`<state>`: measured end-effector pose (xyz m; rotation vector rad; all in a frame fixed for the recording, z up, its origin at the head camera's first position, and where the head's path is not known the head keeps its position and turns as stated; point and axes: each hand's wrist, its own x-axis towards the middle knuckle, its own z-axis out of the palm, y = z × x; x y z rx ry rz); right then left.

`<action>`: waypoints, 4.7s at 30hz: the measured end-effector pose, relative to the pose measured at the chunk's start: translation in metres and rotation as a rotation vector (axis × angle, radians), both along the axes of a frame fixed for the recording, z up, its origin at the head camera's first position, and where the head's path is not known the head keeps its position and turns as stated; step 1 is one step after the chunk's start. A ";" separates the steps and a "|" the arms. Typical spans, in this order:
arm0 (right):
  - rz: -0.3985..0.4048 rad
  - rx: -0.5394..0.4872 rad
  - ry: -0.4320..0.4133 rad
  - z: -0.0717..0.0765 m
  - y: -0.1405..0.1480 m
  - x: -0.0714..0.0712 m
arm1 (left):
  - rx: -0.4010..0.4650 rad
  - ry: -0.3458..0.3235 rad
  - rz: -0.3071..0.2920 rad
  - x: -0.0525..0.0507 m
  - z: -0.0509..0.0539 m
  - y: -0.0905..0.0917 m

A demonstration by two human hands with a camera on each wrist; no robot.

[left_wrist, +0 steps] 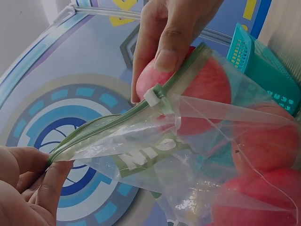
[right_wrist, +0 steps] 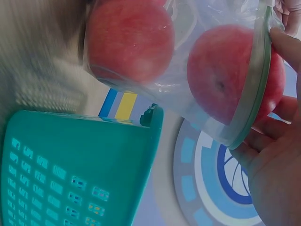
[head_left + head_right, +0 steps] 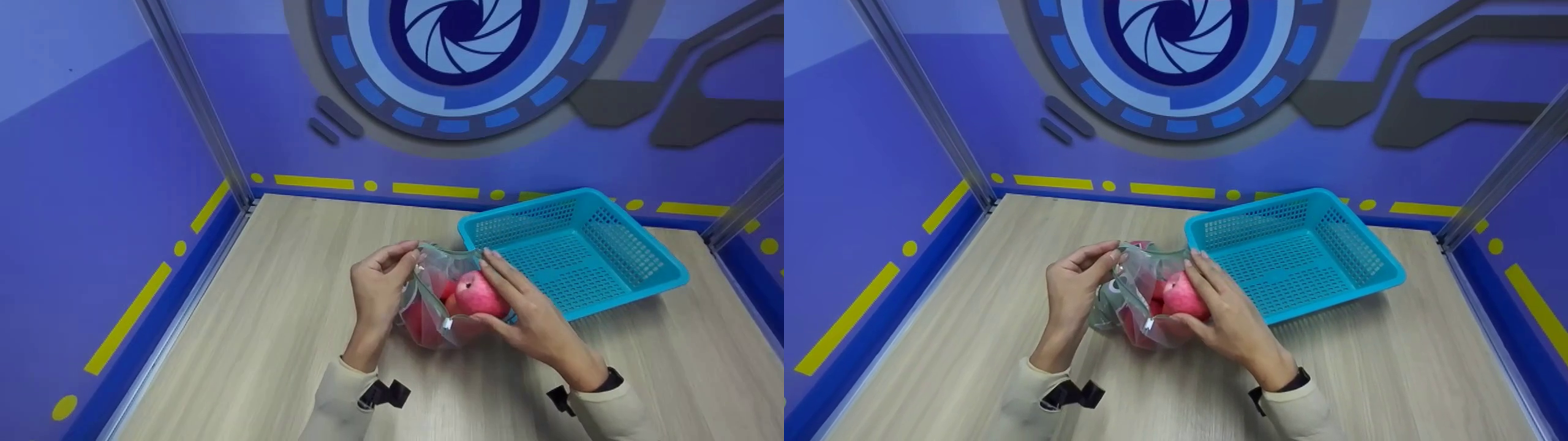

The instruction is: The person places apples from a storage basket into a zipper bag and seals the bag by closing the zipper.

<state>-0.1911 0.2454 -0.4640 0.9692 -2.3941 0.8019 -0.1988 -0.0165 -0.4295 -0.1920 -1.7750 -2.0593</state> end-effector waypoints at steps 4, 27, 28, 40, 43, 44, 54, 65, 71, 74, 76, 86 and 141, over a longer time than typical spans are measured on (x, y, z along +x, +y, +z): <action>0.024 -0.093 -0.036 0.000 0.006 0.003 | -0.002 -0.030 0.012 -0.002 -0.001 -0.002; -0.231 -0.369 -0.098 0.000 0.017 0.014 | -0.036 -0.012 0.028 -0.010 -0.001 -0.015; -0.230 -0.370 -0.079 0.002 0.016 0.012 | -0.038 -0.005 0.031 -0.011 0.000 -0.016; -0.252 -0.352 0.103 0.035 0.000 -0.019 | -0.046 0.070 0.098 -0.017 0.019 -0.030; -0.246 -0.361 0.121 0.044 -0.004 -0.024 | -0.042 0.071 0.110 -0.019 0.027 -0.033; -0.248 -0.365 0.125 0.047 -0.006 -0.025 | -0.037 0.073 0.110 -0.020 0.030 -0.034; -0.259 -0.426 0.160 0.066 -0.025 -0.033 | -0.041 0.149 0.135 -0.035 0.054 -0.033; -0.252 -0.477 0.133 0.063 -0.030 -0.032 | -0.073 0.130 0.105 -0.035 0.041 -0.030; -0.263 -0.475 0.127 0.064 -0.031 -0.033 | -0.077 0.111 0.106 -0.037 0.040 -0.031; -0.259 -0.486 0.106 0.065 -0.031 -0.032 | -0.076 0.100 0.090 -0.037 0.041 -0.031; -0.258 -0.485 0.084 0.065 -0.031 -0.032 | -0.087 0.082 0.063 -0.034 0.039 -0.029; -0.293 -0.452 0.046 0.061 -0.031 -0.032 | -0.215 0.155 -0.031 0.012 -0.004 -0.015; 0.081 -0.352 -0.385 0.053 0.002 -0.085 | -0.348 0.290 -0.197 0.031 -0.048 -0.040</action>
